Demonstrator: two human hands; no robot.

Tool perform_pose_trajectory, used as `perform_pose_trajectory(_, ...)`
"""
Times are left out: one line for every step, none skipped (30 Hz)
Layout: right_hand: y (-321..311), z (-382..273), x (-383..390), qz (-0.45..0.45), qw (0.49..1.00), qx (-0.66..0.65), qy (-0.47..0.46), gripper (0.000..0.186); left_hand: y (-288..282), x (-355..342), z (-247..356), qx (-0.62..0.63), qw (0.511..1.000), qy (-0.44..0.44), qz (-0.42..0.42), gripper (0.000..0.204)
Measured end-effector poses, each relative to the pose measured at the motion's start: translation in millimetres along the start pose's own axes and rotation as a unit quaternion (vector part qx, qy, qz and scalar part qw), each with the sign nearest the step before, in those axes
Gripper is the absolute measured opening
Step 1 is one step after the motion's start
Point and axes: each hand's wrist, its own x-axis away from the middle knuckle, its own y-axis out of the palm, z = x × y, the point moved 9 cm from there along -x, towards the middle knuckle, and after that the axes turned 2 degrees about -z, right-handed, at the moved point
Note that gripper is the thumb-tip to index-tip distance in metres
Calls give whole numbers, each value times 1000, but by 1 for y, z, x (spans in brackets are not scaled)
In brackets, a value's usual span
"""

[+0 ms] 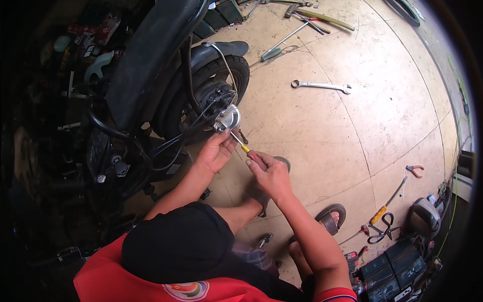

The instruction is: The person works on the rear brake assembly of a motorcycle, using a screwdriver to pry and position components. They handle small metal parts and use the tool to apply leverage within the wheel hub area.

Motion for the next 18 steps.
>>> perform_pose_trajectory(0, 0, 1, -4, 1000, 11, 2, 38, 0, 1, 0, -1, 1000, -4, -8, 20)
perform_pose_trajectory(1, -1, 1, -5, 1000, 12, 3, 38, -1, 2, 0, 0, 1000, -5, -7, 20)
perform_pose_trajectory(1, -3, 0, -7, 1000, 12, 2, 37, 0, 1, 2, 2, 1000, 3, -11, 20)
perform_pose_trajectory(2, -4, 0, -8, 1000, 12, 0, 36, 0, 1, 3, 4, 1000, 10, -16, 20)
perform_pose_trajectory(3, -3, 0, -9, 1000, 13, 0, 36, 0, 1, 4, 5, 1000, 10, -15, 20)
perform_pose_trajectory(3, -3, 0, 1, 1000, 18, -13, 36, -1, 1, 4, 4, 1000, 4, -14, 20)
perform_pose_trajectory(3, -4, 0, 11, 999, 23, -27, 35, -1, 0, 3, 3, 1000, -2, -13, 20)
perform_pose_trajectory(4, -2, -1, 12, 999, 24, -27, 35, -1, 0, 4, 3, 1000, -2, -13, 20)
perform_pose_trajectory(0, -14, 0, 39, 991, 87, -94, 34, -1, -1, 4, 4, 1000, 1, -12, 21)
perform_pose_trajectory(-1, -27, 3, 66, 974, 149, -160, 32, -1, -1, 4, 5, 1000, 4, -12, 21)
perform_pose_trajectory(-2, -28, 3, 67, 973, 150, -161, 32, -1, -1, 4, 5, 1000, 4, -13, 21)
perform_pose_trajectory(-3, -37, 3, 78, 947, 265, -165, 32, -2, -3, 5, 11, 1000, 3, 0, 22)
perform_pose_trajectory(-2, -44, 2, 90, 907, 376, -166, 31, -3, -5, 5, 16, 1000, 1, 12, 22)
perform_pose_trajectory(-3, -43, 2, 95, 905, 378, -169, 31, -2, -2, 6, 16, 1000, 2, 6, 22)
perform_pose_trajectory(-3, -40, 2, 81, 921, 327, -198, 29, 2, 1, 5, 13, 1000, 6, 16, 23)
perform_pose_trajectory(-3, -34, 2, 67, 932, 277, -225, 27, 5, 3, 4, 10, 1000, 9, 25, 23)
perform_pose_trajectory(-4, -11, -3, 69, 968, 126, -206, 30, 12, 4, 2, 11, 1000, 3, 8, 23)
perform_pose_trajectory(24, 40, -11, -136, 968, -181, 112, 38, 10, 5, 5, 12, 1000, 2, 1, 23)
